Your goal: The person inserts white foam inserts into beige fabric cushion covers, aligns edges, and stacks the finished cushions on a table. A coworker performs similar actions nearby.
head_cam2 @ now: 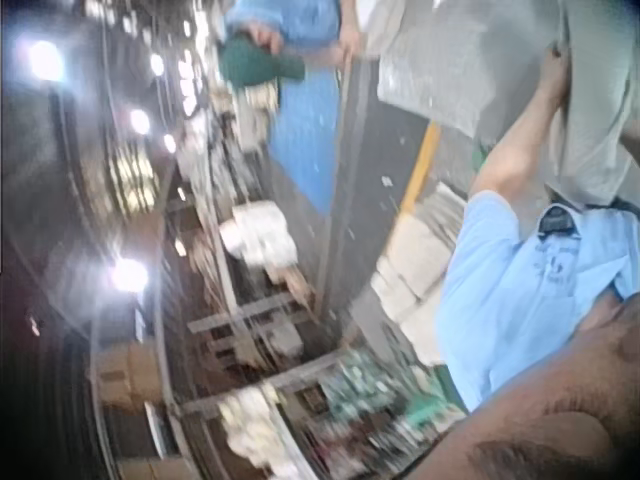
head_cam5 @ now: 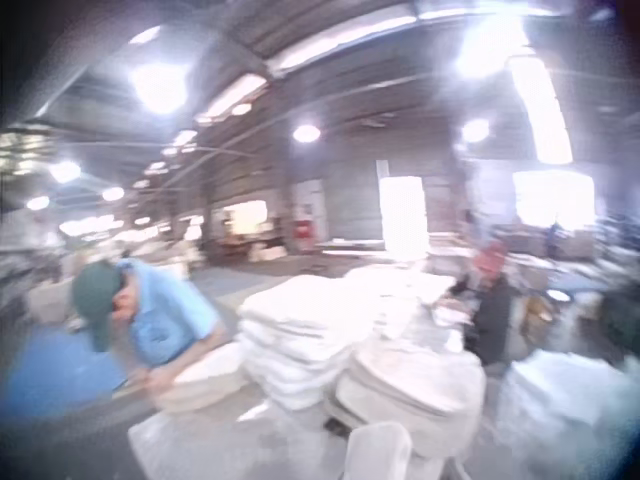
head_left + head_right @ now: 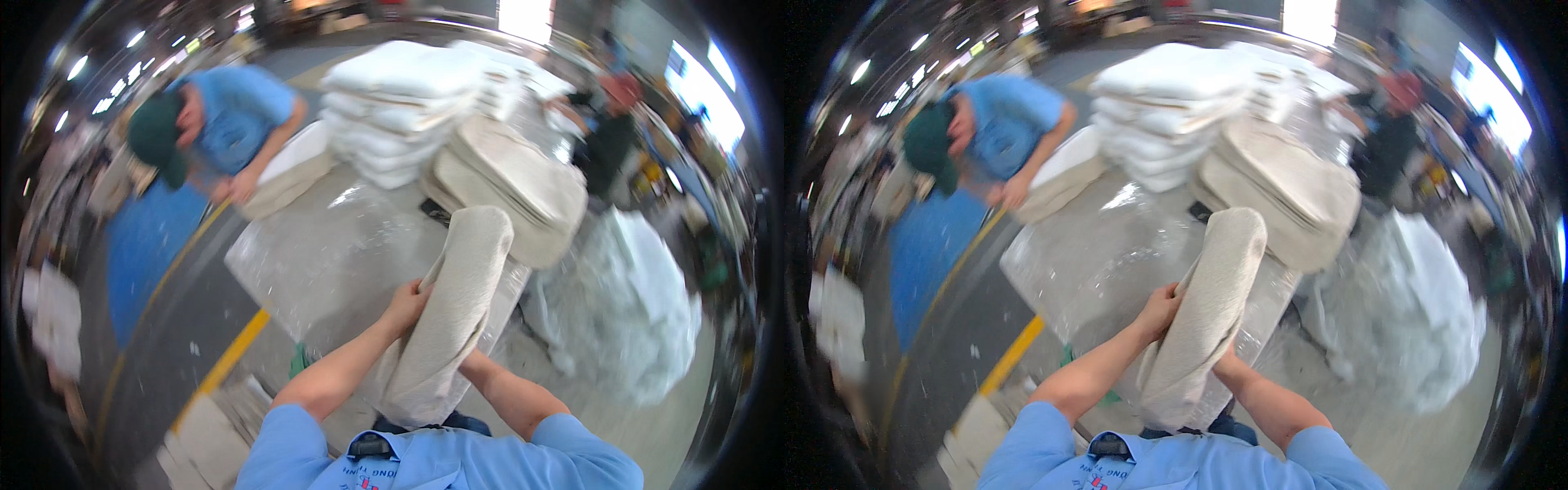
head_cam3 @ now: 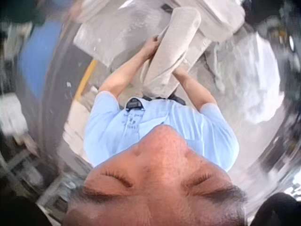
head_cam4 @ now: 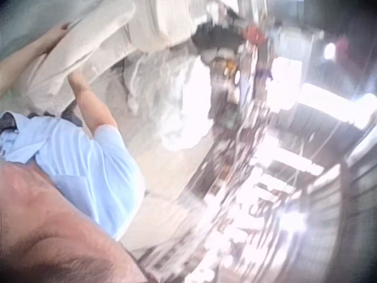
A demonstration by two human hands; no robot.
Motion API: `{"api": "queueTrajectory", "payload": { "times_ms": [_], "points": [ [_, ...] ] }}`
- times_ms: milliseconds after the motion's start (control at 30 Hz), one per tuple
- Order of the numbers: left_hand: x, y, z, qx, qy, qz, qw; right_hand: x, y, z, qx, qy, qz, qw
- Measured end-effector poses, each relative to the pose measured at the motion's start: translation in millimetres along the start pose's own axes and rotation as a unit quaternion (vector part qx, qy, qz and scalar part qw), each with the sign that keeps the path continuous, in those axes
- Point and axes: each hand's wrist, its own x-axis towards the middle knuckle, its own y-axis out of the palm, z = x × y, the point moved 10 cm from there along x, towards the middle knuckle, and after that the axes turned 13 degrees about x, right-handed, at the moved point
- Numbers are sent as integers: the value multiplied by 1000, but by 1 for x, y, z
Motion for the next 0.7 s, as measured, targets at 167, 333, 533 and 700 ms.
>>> {"api": "queueTrajectory", "payload": {
  "times_ms": [167, 333, 533, 700],
  "points": [
    [11, 38, 52, 153, 52, 180, 970, -83, -44, -61, 47, -123, -217, 967],
    [-9, 97, 115, 188, -3, 323, 928, -151, -74, -86, 42, -93, -336, 936],
    [-18, 140, 131, 214, -54, 367, 903, -175, -135, -47, 66, -156, -329, 929],
    [-24, 169, 132, 132, -204, 426, 871, -160, -173, 37, 222, -258, -301, 891]
  ]
}}
